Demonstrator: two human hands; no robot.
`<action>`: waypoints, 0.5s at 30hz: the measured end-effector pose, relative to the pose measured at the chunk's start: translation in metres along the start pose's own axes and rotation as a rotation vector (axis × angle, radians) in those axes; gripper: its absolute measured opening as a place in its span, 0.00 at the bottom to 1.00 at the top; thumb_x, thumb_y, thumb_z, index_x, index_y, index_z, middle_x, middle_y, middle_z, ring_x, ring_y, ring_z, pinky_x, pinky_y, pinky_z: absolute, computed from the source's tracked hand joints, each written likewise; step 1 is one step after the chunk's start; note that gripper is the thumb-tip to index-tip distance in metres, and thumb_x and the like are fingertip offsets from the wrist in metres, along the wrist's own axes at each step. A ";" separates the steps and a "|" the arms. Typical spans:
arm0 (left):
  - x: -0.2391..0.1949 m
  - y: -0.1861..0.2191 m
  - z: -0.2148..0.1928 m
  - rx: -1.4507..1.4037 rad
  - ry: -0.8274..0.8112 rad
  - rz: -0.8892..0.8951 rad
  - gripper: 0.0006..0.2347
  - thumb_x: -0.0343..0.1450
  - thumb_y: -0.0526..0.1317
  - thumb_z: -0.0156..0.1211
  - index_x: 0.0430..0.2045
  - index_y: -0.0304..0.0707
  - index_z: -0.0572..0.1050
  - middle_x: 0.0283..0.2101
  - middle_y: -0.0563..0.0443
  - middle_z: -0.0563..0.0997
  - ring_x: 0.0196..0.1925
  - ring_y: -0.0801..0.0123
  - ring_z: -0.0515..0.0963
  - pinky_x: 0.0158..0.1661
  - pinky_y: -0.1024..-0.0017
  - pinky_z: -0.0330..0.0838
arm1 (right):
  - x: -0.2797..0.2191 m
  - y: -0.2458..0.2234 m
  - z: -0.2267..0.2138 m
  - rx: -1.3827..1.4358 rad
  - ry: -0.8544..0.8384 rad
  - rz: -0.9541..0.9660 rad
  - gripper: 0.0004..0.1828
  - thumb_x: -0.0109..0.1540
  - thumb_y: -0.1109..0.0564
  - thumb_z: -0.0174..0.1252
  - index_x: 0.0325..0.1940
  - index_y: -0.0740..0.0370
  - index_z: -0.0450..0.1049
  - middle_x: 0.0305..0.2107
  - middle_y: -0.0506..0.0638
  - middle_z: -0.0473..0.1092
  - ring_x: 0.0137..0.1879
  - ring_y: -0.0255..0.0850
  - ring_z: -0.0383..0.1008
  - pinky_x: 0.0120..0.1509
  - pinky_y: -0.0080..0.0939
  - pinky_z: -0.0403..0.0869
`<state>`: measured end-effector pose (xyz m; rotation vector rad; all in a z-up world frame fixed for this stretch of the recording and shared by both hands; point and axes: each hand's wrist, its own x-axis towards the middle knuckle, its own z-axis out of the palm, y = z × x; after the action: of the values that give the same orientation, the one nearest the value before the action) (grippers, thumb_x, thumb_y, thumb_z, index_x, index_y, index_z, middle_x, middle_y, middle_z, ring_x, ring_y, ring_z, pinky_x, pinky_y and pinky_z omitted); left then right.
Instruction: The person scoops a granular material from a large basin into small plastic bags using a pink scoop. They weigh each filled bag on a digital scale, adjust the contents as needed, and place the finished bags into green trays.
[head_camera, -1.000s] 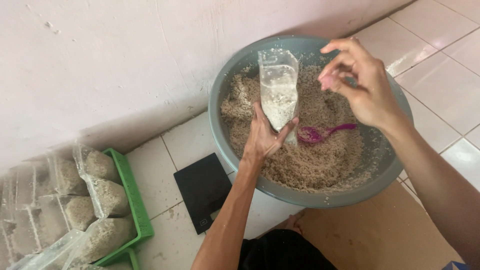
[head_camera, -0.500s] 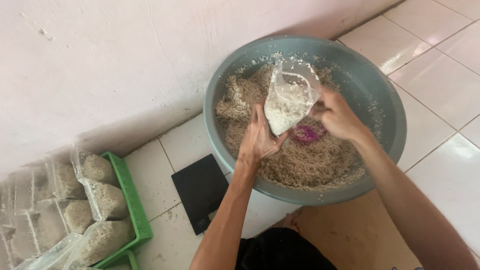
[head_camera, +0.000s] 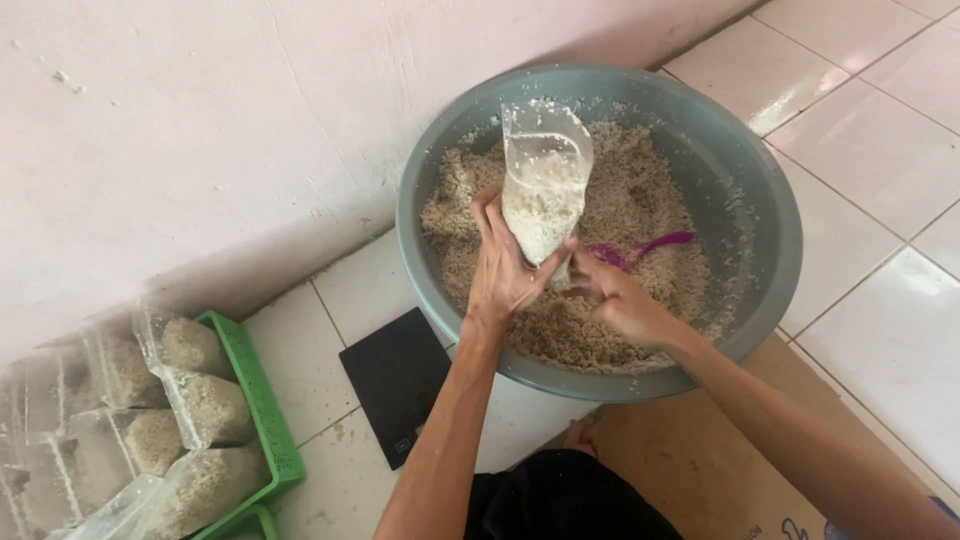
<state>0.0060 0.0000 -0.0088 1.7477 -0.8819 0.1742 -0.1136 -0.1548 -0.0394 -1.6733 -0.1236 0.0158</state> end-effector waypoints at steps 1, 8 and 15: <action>0.000 -0.001 0.001 0.001 0.002 -0.003 0.39 0.61 0.56 0.67 0.58 0.31 0.52 0.60 0.37 0.53 0.65 0.33 0.63 0.62 0.44 0.66 | -0.004 -0.013 0.002 0.001 -0.003 0.001 0.56 0.42 0.61 0.48 0.76 0.66 0.41 0.65 0.72 0.52 0.69 0.68 0.53 0.66 0.73 0.55; -0.001 0.000 0.003 0.017 -0.035 -0.026 0.39 0.60 0.56 0.69 0.56 0.33 0.52 0.58 0.37 0.55 0.58 0.31 0.69 0.56 0.41 0.71 | -0.011 -0.075 0.000 -0.365 0.153 0.104 0.37 0.54 0.68 0.57 0.67 0.71 0.55 0.57 0.75 0.58 0.65 0.72 0.59 0.65 0.68 0.61; -0.006 -0.008 0.007 0.138 -0.091 -0.072 0.37 0.55 0.48 0.69 0.56 0.43 0.54 0.55 0.45 0.58 0.54 0.36 0.75 0.53 0.45 0.76 | 0.035 -0.015 0.005 0.068 0.328 -0.066 0.48 0.54 0.62 0.69 0.71 0.69 0.49 0.56 0.67 0.59 0.58 0.56 0.68 0.55 0.57 0.73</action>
<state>0.0048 -0.0019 -0.0209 1.9257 -0.8883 0.1106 -0.0807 -0.1449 -0.0226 -1.5808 0.0693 -0.2995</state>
